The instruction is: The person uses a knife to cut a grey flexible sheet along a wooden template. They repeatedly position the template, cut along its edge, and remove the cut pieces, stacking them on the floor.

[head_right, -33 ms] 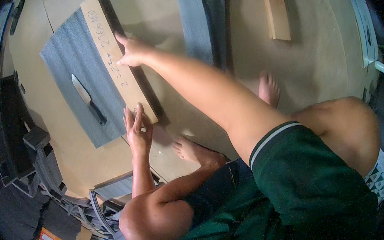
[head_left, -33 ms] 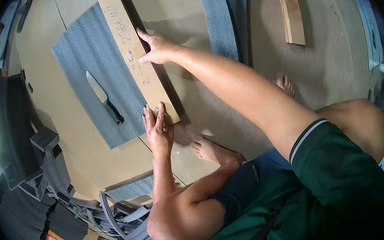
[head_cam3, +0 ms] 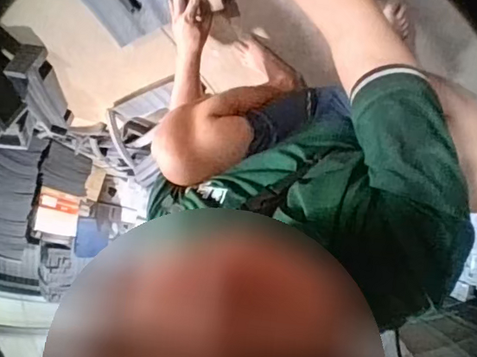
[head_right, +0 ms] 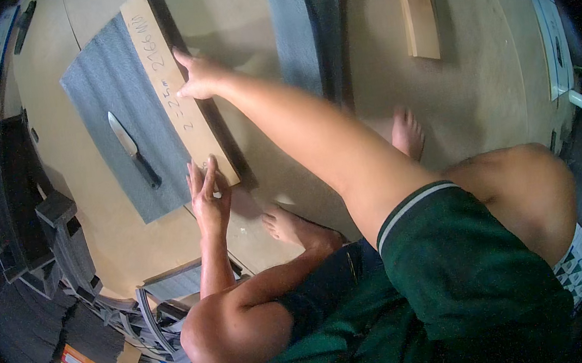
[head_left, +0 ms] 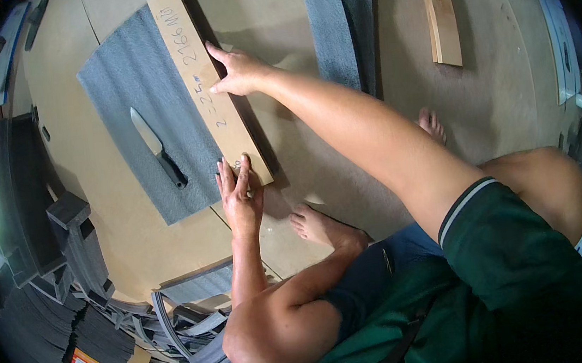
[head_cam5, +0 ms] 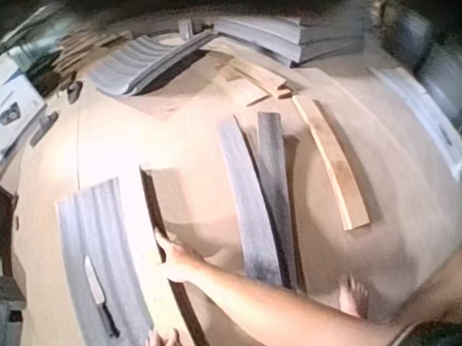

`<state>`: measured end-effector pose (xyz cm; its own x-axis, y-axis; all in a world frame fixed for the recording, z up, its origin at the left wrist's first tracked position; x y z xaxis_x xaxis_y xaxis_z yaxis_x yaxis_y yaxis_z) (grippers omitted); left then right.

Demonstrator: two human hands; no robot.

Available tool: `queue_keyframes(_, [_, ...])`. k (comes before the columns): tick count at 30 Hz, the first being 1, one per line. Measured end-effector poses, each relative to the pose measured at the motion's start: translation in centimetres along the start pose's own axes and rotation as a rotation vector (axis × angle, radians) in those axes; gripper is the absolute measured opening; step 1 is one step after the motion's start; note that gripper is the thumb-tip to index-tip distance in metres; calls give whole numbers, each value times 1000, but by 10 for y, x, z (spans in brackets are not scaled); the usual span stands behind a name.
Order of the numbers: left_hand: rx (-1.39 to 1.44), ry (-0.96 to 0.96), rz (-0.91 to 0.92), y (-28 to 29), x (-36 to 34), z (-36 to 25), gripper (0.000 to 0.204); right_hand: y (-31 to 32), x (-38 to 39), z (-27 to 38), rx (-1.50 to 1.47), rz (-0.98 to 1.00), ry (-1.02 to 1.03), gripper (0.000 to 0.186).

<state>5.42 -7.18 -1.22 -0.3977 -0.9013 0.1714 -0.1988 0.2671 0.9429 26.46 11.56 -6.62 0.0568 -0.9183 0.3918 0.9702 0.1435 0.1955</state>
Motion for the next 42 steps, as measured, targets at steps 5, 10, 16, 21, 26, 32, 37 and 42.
queue_keyframes(5, [-50, 5, -18, -2, -3, -4, 72, 5, -3, 4, 43, 2, -24, 119])
queue_keyframes(10, [-65, -18, 24, 2, -3, -5, 68, 2, -7, 2, 67, 1, -16, 121])
queue_keyframes(16, [-125, -63, 31, 6, -6, -7, 69, 3, -7, 3, 133, 5, -15, 120])
queue_keyframes(21, [-124, -53, 44, 5, -7, -7, 68, 5, -5, 6, 142, 3, 9, 120])
queue_keyframes(26, [-164, -65, 2, 10, -8, -11, 46, 2, -5, 4, 163, 52, -58, 117])
queue_keyframes(32, [-192, -85, 7, 12, -10, -13, 43, 3, -1, 5, 105, 25, -48, 115])
queue_keyframes(37, [-202, -105, -6, 15, -11, -14, 43, 2, 0, 11, 81, 27, -58, 121])
queue_keyframes(42, [-173, -93, 28, 15, -11, -14, 43, 5, 7, 19, 69, 100, -129, 123])
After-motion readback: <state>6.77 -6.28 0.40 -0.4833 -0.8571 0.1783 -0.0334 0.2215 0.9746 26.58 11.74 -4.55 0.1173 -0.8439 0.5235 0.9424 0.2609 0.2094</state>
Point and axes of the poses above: each hand's wrist, its own x-axis away from the middle knuckle, its own y-axis out of the back of the hand, z = x × y, the point moved 8 cm from there along -x, towards the middle knuckle, and after that the axes turned 14 degrees about -x, right-handed, at the moved point
